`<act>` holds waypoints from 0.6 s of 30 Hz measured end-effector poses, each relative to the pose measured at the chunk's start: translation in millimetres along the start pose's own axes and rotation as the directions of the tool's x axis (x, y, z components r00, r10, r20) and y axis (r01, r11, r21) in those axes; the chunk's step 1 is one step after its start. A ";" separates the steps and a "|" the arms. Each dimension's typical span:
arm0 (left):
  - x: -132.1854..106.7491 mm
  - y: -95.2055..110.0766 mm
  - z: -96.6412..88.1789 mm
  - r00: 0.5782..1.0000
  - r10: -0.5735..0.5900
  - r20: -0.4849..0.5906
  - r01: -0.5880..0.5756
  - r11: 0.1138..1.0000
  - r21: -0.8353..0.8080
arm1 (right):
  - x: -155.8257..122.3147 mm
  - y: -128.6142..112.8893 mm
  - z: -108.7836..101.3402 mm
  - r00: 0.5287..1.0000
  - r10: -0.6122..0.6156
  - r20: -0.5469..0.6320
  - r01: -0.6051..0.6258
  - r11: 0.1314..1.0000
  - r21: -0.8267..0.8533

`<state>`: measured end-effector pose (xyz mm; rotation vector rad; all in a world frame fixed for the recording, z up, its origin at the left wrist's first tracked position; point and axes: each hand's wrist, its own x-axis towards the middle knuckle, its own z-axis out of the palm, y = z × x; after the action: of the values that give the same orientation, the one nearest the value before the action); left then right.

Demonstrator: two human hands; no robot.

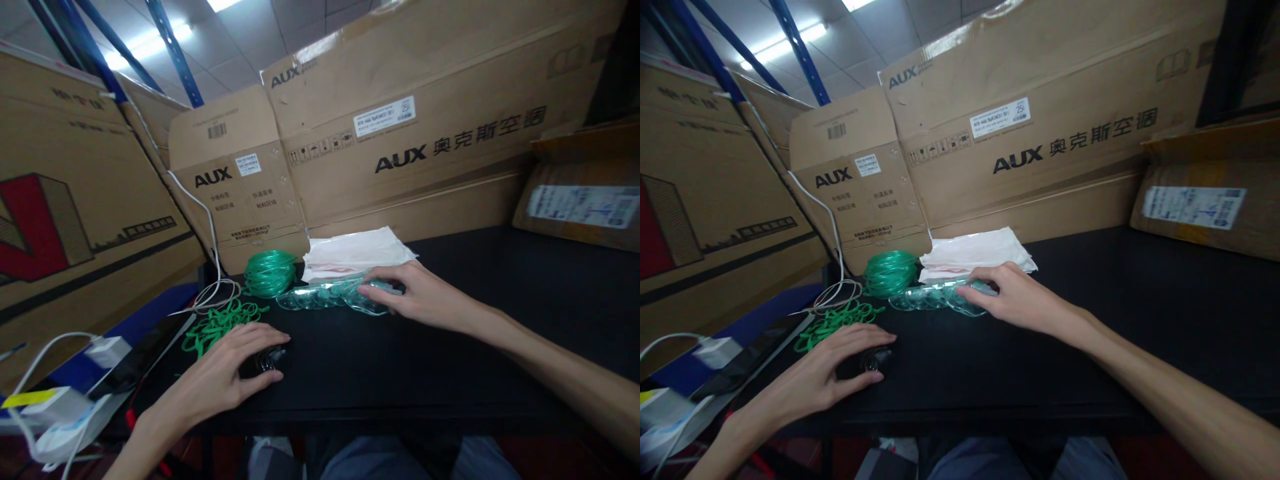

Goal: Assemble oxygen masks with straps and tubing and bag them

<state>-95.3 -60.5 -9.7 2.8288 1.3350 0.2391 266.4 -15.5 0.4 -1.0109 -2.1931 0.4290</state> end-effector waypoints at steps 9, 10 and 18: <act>-0.9 -6.9 4.7 0.998 0.047 -0.034 -0.047 0.999 -0.025 | 5.4 3.6 -25.2 0.983 0.070 -0.170 -0.038 0.981 0.188; -2.1 -9.3 5.0 0.998 0.039 -0.045 -0.040 0.999 -0.021 | 6.6 5.8 -31.5 0.977 0.082 -0.197 -0.044 0.980 0.194; 61.0 34.5 0.0 0.967 0.116 -0.226 -0.134 0.989 -0.064 | 9.7 46.6 -65.0 0.982 0.168 -0.085 -0.159 0.982 0.102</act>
<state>-30.6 -35.7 0.9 2.8919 1.1484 0.6123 332.4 23.0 26.3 -1.1404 -1.9957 0.5452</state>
